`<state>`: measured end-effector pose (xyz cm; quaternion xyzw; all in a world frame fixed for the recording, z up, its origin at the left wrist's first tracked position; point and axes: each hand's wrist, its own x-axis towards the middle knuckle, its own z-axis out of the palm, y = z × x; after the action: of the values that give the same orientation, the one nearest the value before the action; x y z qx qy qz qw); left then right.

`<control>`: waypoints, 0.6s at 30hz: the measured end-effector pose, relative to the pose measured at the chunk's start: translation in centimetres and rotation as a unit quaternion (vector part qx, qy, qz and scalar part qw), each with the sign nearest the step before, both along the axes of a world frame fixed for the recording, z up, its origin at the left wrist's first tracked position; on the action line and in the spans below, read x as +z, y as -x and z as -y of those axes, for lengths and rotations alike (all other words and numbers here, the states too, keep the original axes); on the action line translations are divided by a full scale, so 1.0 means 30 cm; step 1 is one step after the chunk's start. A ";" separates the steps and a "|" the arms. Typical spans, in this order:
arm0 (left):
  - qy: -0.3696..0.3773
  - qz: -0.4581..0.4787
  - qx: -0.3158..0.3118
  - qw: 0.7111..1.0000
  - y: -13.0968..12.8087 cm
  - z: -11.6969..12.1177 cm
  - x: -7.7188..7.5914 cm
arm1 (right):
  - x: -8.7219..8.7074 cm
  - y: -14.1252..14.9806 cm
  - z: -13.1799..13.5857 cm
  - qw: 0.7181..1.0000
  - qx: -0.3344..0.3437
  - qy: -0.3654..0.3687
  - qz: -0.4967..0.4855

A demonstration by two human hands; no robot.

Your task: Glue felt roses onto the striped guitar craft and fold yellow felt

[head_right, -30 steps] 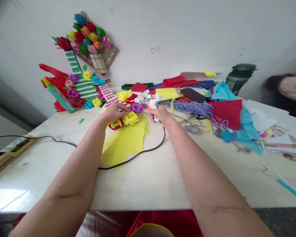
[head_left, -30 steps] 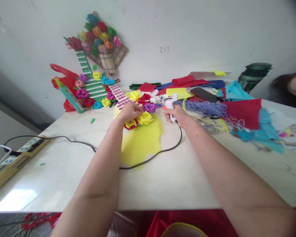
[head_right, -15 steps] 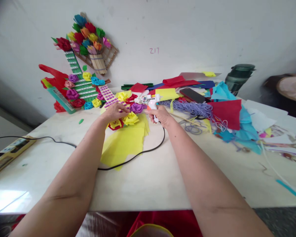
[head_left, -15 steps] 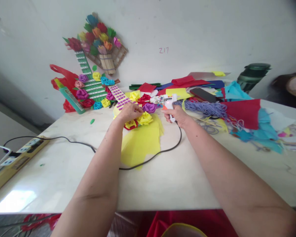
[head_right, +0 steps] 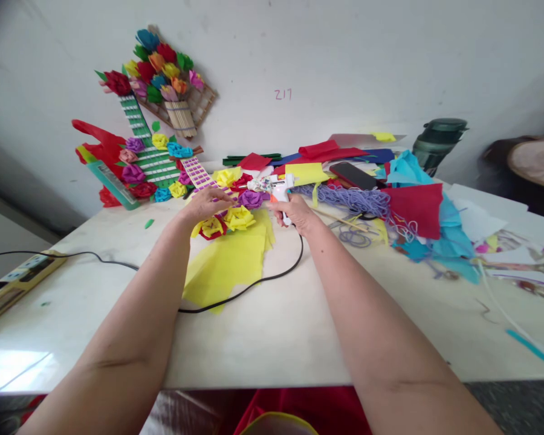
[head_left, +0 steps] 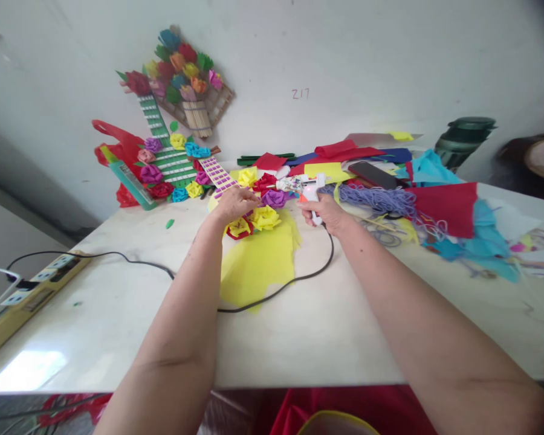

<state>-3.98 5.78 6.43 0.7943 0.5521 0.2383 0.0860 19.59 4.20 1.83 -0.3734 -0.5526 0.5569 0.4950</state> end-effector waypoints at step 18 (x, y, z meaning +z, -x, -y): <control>-0.098 0.211 0.230 0.945 0.136 -0.062 -0.015 | -0.006 0.006 0.002 0.999 -0.011 0.019 -0.030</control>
<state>-8.05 7.63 5.99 0.5821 0.6626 0.4668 0.0651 19.40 4.15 1.66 -0.3720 -0.5226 0.5731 0.5099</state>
